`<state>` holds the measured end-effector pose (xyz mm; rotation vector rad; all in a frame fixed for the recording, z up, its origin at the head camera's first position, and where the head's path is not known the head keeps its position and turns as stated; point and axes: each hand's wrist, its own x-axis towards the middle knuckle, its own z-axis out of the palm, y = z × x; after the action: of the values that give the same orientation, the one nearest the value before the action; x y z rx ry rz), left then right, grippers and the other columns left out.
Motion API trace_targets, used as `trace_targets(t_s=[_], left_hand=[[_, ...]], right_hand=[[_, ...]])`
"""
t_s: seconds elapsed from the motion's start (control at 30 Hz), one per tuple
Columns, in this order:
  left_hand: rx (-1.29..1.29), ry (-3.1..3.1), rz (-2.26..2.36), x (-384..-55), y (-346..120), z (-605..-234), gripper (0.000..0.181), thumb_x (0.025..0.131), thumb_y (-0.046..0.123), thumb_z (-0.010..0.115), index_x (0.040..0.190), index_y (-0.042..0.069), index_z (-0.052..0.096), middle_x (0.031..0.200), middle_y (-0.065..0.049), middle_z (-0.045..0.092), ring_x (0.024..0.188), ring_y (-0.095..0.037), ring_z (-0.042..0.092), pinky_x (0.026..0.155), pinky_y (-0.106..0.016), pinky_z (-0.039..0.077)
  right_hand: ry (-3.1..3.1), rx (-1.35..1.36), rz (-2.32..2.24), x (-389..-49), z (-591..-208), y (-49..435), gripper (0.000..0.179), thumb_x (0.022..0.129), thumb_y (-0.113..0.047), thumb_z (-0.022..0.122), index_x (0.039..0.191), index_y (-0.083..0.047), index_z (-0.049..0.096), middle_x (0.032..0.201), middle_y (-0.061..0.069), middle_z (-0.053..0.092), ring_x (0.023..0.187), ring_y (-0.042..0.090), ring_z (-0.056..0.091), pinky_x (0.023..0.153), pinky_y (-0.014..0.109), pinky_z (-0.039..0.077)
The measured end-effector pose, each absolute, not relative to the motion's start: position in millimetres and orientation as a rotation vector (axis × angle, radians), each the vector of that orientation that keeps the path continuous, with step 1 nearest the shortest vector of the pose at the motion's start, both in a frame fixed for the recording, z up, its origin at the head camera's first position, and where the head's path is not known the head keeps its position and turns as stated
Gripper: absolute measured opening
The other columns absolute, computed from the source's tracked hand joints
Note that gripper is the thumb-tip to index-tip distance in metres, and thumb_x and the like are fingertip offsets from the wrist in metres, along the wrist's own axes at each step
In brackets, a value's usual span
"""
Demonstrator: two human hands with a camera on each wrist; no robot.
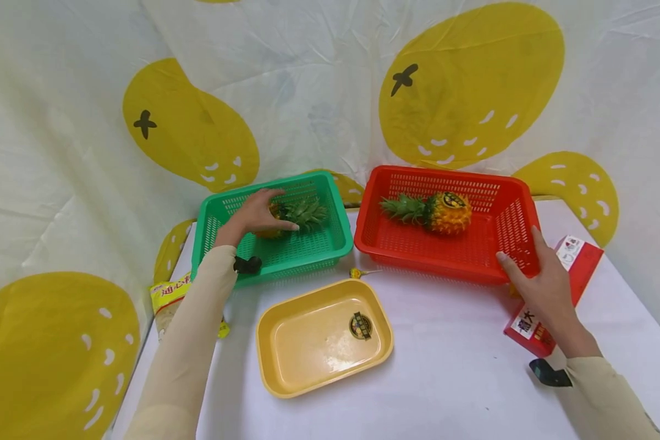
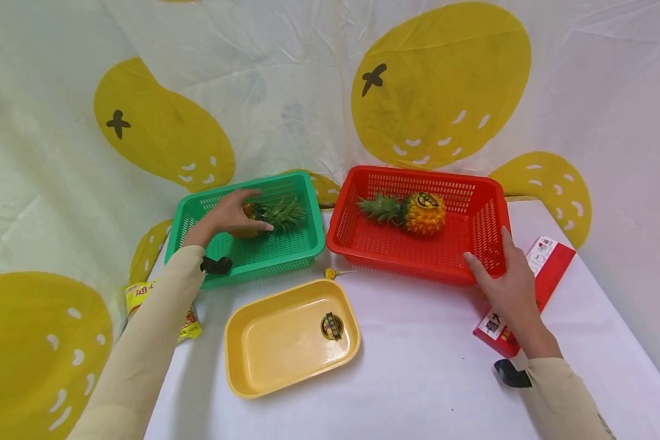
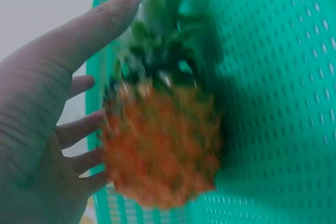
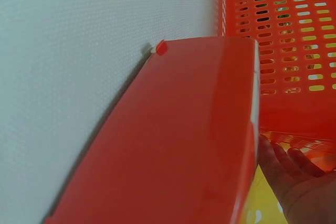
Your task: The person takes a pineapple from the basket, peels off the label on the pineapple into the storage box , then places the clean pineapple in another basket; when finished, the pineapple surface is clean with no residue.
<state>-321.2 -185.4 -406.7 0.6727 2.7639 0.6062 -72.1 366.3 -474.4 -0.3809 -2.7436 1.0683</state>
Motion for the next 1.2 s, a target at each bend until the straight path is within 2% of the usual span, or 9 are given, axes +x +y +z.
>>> trace_targets(t_s=[0.33, 0.53, 0.7, 0.9, 1.2], left_hand=[[0.798, 2.776, 0.682, -312, -135, -393, 0.101, 0.083, 0.057, 0.087, 0.163, 0.017, 0.040, 0.168, -0.016, 0.029, 0.154, -0.038, 0.021, 0.118, -0.061, 0.029], [0.951, 2.760, 0.702, -308, -101, -380, 0.099, 0.082, 0.056, 0.088, 0.161, 0.016, 0.044, 0.166, -0.013, 0.035, 0.153, -0.037, 0.025, 0.119, -0.056, 0.031], [1.091, 2.741, 0.739, -305, -73, -376, 0.097, 0.081, 0.057, 0.089, 0.159, 0.017, 0.048, 0.160, -0.011, 0.043, 0.147, -0.032, 0.034, 0.116, -0.051, 0.036], [1.198, 2.686, 0.772, -294, -38, -366, 0.097, 0.081, 0.062, 0.086, 0.160, 0.022, 0.047, 0.160, -0.007, 0.041, 0.144, -0.025, 0.038, 0.113, -0.046, 0.040], [1.269, 2.575, 0.714, -289, 12, -359, 0.099, 0.084, 0.063, 0.084, 0.162, 0.019, 0.042, 0.167, -0.006, 0.033, 0.150, -0.022, 0.032, 0.117, -0.043, 0.036]], right_hand=[[-2.748, -0.388, 1.082, -69, -474, 366, 0.097, 0.102, -0.053, 0.063, 0.169, -0.033, -0.005, 0.170, 0.028, 0.016, 0.148, 0.059, 0.021, 0.088, 0.080, 0.045], [-2.739, -0.395, 1.082, -68, -475, 368, 0.097, 0.102, -0.053, 0.063, 0.169, -0.035, -0.005, 0.171, 0.027, 0.016, 0.148, 0.059, 0.022, 0.088, 0.079, 0.046], [-2.735, -0.396, 1.085, -68, -475, 367, 0.096, 0.102, -0.055, 0.063, 0.169, -0.035, -0.004, 0.171, 0.026, 0.016, 0.149, 0.058, 0.021, 0.090, 0.079, 0.045], [-2.729, -0.385, 1.091, -69, -473, 367, 0.096, 0.102, -0.054, 0.063, 0.168, -0.037, -0.004, 0.172, 0.025, 0.016, 0.150, 0.057, 0.020, 0.091, 0.080, 0.044], [-2.719, -0.377, 1.091, -71, -471, 363, 0.097, 0.101, -0.055, 0.064, 0.169, -0.035, -0.003, 0.171, 0.024, 0.018, 0.149, 0.057, 0.023, 0.090, 0.078, 0.046]])
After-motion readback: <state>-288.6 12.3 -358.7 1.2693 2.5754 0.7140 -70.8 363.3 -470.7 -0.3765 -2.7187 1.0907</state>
